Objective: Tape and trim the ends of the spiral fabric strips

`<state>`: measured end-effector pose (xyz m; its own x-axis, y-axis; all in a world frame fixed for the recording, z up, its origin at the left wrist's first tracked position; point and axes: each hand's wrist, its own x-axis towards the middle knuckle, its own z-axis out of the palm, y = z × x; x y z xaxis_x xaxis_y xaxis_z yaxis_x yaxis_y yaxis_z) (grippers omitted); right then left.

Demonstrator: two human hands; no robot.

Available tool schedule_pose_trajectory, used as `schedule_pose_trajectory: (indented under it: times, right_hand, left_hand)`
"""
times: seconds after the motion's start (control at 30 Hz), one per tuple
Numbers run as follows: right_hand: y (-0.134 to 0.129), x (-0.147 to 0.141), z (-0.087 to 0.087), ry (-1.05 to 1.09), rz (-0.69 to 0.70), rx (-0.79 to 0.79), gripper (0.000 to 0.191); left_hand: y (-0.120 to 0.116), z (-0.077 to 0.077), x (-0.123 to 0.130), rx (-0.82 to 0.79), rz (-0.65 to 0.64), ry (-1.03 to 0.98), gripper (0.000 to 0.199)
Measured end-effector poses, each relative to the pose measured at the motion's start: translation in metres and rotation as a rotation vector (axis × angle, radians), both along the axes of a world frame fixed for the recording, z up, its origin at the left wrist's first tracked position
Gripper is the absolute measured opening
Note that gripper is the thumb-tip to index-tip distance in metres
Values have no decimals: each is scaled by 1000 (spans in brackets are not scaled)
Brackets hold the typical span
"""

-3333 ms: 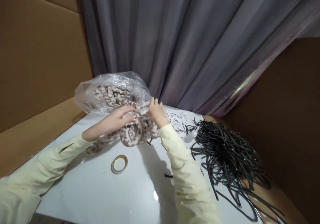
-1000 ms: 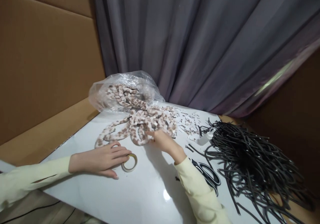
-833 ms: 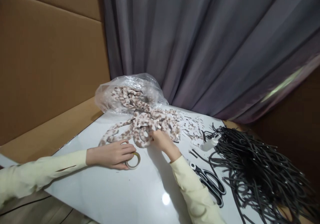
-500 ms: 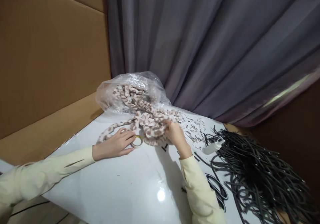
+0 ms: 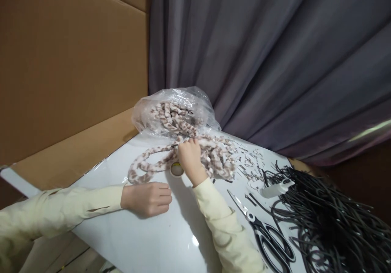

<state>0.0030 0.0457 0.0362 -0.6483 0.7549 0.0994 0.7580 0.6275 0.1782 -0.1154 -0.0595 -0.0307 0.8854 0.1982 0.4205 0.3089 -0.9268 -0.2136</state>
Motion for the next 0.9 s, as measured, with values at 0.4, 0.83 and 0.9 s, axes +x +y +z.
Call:
schedule_pose_trajectory:
  times: [0.4,0.83,0.9]
  right_hand:
    - [-38,-36,-9,-131,279,-211,25]
    - [-2,11,51,606,82,-27,22]
    - [-9,29,61,767,88,-84,19]
  left_hand:
    - [1,-21,-5,-115,79,75,26]
    - [10,-4,-6,-1371,274,-644,21]
    - [13,3,-8,-1653,193,-827,23]
